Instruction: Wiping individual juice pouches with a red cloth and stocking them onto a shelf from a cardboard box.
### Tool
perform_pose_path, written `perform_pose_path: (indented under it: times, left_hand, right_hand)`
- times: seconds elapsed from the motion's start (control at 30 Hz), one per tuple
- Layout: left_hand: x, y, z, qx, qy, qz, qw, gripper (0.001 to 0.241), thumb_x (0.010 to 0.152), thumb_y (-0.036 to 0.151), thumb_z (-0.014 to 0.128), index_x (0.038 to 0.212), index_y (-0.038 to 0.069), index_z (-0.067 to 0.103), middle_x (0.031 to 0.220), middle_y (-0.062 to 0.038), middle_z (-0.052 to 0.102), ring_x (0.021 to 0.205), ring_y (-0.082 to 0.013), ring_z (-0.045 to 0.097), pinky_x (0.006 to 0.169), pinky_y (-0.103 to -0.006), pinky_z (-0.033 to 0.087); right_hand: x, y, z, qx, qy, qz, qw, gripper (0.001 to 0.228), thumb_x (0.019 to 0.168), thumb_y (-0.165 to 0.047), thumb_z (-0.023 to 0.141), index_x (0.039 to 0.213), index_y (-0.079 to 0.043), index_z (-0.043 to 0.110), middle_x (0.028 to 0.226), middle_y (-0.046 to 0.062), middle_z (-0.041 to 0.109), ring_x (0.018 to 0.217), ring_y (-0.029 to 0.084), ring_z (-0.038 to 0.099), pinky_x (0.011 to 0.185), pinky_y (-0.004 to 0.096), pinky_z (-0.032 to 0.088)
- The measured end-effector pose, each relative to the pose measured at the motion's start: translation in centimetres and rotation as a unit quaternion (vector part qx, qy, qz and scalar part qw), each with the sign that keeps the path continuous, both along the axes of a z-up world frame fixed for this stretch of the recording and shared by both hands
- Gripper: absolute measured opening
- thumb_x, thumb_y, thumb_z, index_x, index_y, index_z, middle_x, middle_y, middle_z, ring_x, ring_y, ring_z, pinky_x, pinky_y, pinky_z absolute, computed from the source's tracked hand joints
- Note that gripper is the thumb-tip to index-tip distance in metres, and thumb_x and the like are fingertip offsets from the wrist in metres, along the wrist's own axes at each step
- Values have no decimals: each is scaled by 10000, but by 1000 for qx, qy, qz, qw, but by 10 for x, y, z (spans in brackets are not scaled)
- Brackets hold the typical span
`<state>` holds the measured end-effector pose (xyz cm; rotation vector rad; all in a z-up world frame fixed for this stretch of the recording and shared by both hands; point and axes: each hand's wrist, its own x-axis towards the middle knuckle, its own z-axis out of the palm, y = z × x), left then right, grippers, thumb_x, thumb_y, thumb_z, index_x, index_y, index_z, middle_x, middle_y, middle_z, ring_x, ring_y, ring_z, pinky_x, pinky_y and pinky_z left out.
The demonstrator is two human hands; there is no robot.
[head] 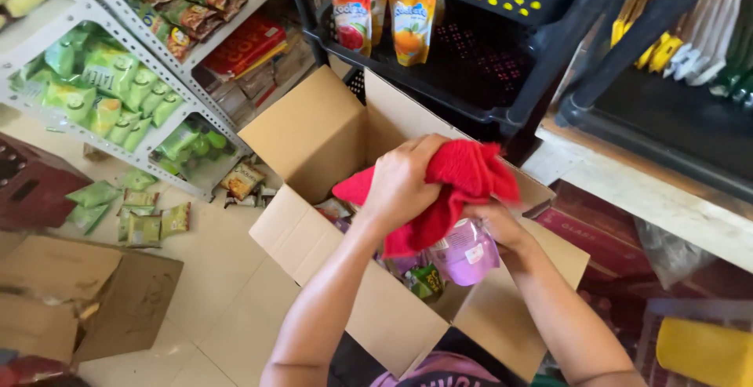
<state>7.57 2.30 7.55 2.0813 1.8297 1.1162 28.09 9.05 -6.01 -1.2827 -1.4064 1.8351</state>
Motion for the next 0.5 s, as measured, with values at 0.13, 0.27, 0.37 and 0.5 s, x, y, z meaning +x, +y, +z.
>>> perform_pose_path:
  times: [0.13, 0.27, 0.37, 0.5]
  left_hand:
    - [4, 7, 4, 41, -160, 74, 983, 312, 778, 180, 726, 1053, 315, 668, 863, 51, 727, 916, -240, 757, 788, -386, 583]
    - [-6, 1, 29, 211, -378, 116, 894, 208, 970, 125, 636, 1171, 140, 689, 1108, -108, 700, 1115, -247, 659, 996, -439, 526]
    - [12, -7, 21, 211, -133, 88, 964, 337, 868, 159, 619, 1196, 124, 685, 1228, -131, 664, 1246, -335, 563, 1043, -530, 474]
    - [34, -18, -12, 152, 24, -141, 978, 536, 868, 330, 614, 1345, 84, 613, 1416, -165, 622, 1402, -403, 523, 1180, -657, 309]
  right_hand:
    - [-5, 4, 8, -62, 142, 11, 988, 393, 730, -52, 751, 1121, -11, 734, 971, 186, 742, 906, 318, 743, 824, 470, 578]
    - [-31, -28, 106, -167, 138, -90, 972, 540, 815, -301, 736, 1290, -55, 661, 1126, 186, 725, 998, 334, 718, 907, 496, 568]
    - [-23, -9, 86, -201, 216, -115, 948, 559, 890, -470, 695, 1250, -42, 670, 1128, 126, 725, 1018, 266, 711, 953, 447, 557]
    - [-27, 2, 112, -218, 282, -90, 930, 567, 952, -493, 591, 1274, -31, 658, 1158, 123, 710, 1064, 257, 694, 1020, 432, 528]
